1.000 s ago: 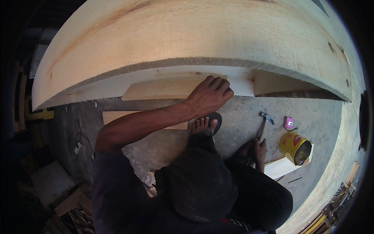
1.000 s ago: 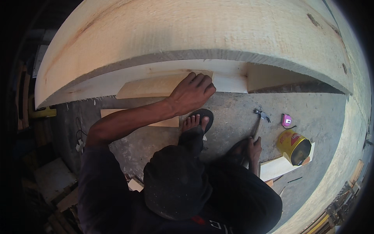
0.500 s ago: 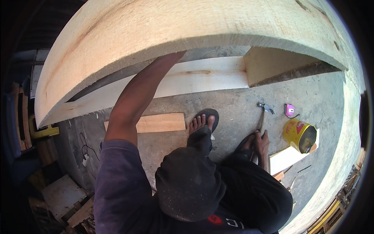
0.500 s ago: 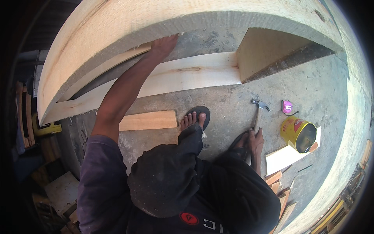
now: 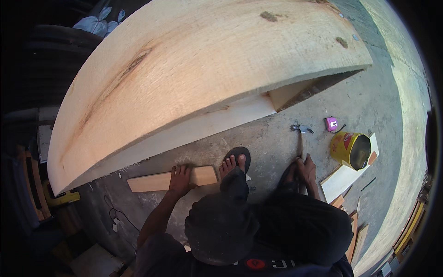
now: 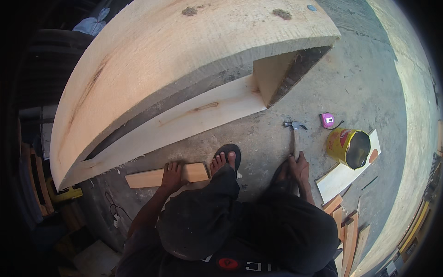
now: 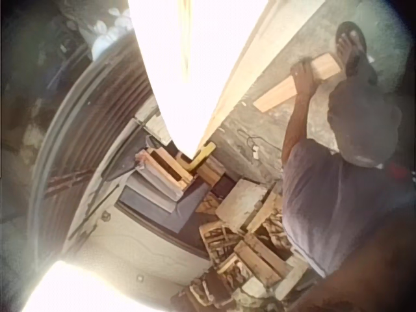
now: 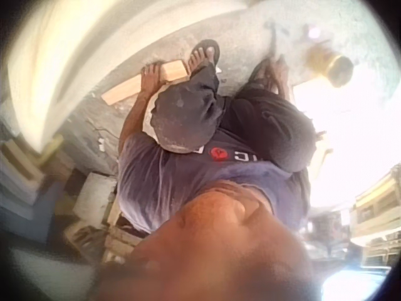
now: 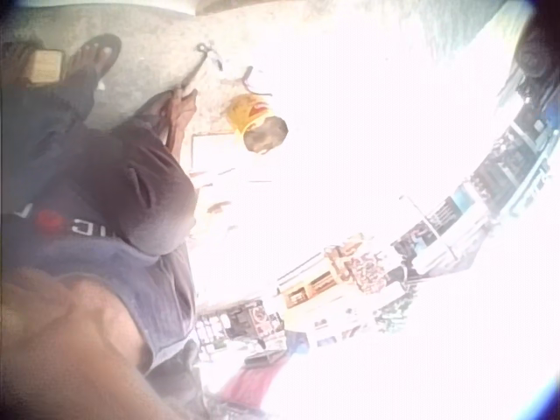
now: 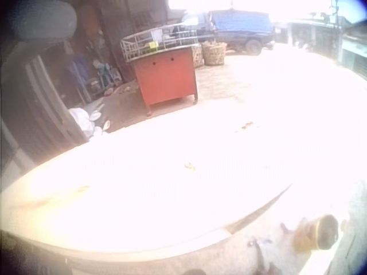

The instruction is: The person assembles a wooden structure by hammering nails into wooden planks. They position the planks, secure them with nails, and adjust the pieces to form a frame.

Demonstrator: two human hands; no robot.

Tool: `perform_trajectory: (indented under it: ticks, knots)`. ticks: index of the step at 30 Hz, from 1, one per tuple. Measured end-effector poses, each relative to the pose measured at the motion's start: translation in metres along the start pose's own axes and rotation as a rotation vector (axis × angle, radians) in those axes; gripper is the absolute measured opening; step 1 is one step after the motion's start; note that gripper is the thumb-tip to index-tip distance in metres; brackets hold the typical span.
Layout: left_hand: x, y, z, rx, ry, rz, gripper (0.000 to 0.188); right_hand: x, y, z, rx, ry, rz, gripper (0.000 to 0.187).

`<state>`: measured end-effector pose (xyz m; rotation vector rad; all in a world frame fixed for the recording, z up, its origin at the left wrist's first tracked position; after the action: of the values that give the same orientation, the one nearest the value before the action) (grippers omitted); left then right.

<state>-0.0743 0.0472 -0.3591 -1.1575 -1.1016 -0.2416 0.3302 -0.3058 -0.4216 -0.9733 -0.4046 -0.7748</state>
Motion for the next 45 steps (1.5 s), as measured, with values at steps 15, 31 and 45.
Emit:
perform_trajectory:
  ticks: [15,31,45]
  knots:
    - [0.251,0.089,-0.071,-0.199,0.334,-0.561,0.017,-0.005,-0.017,-0.01,-0.075,0.072,0.085,0.057]
    - [0.254,0.179,-0.118,-0.308,0.385,-0.428,0.029,0.107,-0.1,-0.201,-0.699,0.06,-0.618,0.093]
    - [0.298,0.233,0.039,0.092,0.3,-0.799,0.051,0.115,-0.111,-0.221,-0.799,0.224,-0.724,0.112]
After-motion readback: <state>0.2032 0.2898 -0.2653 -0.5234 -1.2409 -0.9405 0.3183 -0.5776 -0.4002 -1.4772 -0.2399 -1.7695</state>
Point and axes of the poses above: each hand's wrist, its own y-axis towards the middle knuckle, its own x-axis out of the back of the hand, z = x × y, the point moved 10 cm from there along y, towards the middle knuckle, and after that the axes turned 3 degrees about x, right-handed, at the moved point
